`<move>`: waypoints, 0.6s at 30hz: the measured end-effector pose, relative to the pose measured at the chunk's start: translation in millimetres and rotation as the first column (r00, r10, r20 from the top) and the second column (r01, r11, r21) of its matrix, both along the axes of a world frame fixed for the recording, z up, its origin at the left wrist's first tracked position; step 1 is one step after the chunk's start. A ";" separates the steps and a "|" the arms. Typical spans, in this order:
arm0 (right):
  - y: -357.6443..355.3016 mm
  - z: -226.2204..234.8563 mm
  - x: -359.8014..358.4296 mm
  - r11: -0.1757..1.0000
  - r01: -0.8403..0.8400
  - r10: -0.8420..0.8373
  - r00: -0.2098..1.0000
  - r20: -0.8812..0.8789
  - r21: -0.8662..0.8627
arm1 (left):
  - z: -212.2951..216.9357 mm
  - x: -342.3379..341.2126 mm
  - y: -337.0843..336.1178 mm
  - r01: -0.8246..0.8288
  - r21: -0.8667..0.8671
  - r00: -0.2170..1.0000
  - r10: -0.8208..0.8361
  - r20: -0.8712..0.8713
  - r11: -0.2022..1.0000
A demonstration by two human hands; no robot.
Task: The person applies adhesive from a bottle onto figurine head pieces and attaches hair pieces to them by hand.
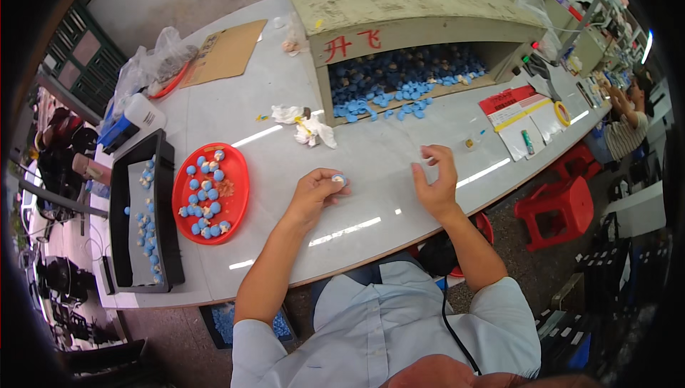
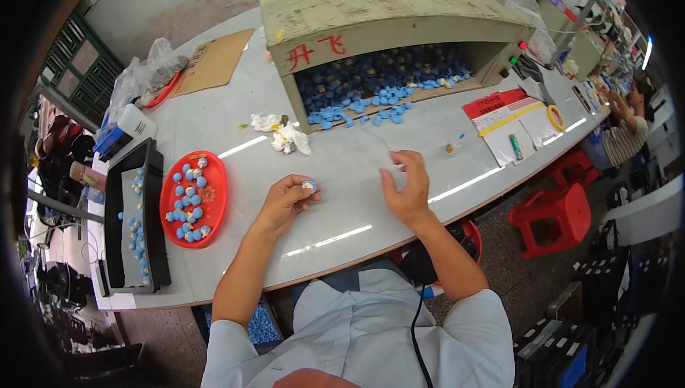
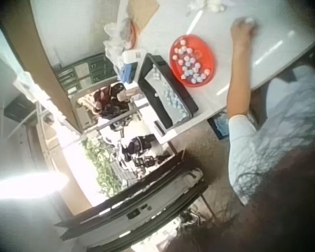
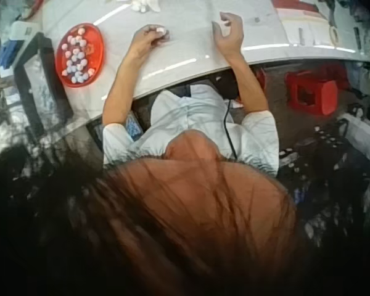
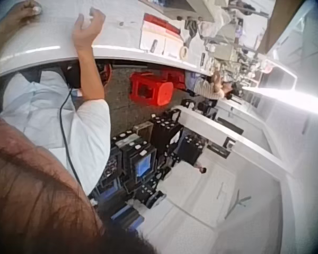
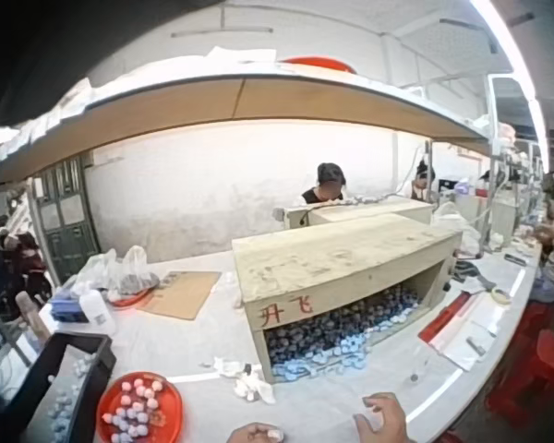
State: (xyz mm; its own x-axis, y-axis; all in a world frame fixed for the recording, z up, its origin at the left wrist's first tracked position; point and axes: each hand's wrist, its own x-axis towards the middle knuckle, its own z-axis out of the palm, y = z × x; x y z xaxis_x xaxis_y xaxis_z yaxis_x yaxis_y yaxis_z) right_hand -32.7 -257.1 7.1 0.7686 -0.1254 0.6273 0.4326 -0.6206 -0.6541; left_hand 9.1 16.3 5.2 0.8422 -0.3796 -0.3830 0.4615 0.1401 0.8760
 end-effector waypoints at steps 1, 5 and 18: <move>-15.6 -11.8 -5.2 0.971 0.217 -0.216 0.976 -0.021 0.095 | -0.8 0.1 2.4 0.020 -0.012 1.000 -0.020 -0.002 1.000; -78.3 -27.5 1.5 0.794 0.607 -0.607 0.794 0.039 -0.009 | 5.4 -0.9 4.1 0.051 0.037 0.998 -0.049 -0.051 0.998; -24.1 -22.0 23.5 0.877 -0.045 0.199 0.940 -0.278 0.478 | 1.3 -4.3 5.2 0.041 -0.020 0.999 -0.042 -0.025 0.999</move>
State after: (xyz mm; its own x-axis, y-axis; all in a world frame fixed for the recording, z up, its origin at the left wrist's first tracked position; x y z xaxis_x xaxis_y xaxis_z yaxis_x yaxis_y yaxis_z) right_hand -9.2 -281.2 -14.9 0.9405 -0.2307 0.2494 0.2127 -0.1725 -0.9618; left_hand 4.8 21.5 6.5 0.8154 -0.4217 -0.3967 0.4897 0.1370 0.8610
